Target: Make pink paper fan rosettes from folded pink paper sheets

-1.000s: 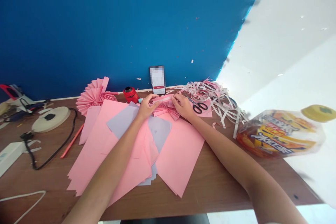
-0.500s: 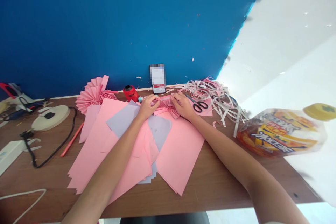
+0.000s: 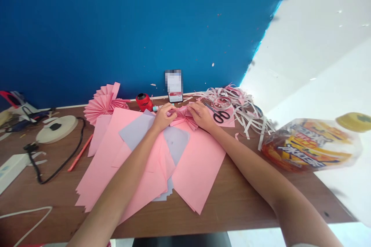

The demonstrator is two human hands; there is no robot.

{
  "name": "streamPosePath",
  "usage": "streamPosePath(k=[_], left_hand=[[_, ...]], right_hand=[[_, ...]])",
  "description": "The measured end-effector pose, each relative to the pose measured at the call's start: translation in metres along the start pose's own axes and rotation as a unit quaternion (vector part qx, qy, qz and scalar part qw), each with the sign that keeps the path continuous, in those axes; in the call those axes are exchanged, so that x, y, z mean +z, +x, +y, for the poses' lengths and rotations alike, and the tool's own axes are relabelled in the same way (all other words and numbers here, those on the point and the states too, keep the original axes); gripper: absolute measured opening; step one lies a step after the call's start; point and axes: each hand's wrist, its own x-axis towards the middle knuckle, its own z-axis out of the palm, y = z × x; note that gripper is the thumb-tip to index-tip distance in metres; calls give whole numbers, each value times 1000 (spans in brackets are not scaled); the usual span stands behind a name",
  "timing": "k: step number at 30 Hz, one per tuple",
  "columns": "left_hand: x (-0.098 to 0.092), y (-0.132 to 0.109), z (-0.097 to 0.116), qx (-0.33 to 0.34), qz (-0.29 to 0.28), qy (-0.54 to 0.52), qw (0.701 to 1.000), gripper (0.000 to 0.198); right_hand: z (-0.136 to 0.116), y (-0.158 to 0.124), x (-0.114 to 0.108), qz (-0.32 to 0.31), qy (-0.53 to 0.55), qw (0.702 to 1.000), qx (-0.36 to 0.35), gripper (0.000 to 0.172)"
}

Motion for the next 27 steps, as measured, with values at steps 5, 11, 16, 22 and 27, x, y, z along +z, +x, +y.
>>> streamPosePath(k=[5,11,16,22,27], left_hand=[[0,0,-1,2,12,5,1000,8],[-1,0,1,8,0,-19,1000,10],[-1,1,6,11,-19,-28,999,13],[2,0,1,9,-17,-18,1000,13],[5,-1,-3,6,2,72,997,14]], right_hand=[[1,-1,0,5,-18,1000,0,30],[1,-1,-1,20,-14,1000,14,30],[5,-1,0,24,-3,999,23,30],[1,-1,-1,19,-8,1000,13,29],[-1,-2,0,-6,-42,999,-3,29]])
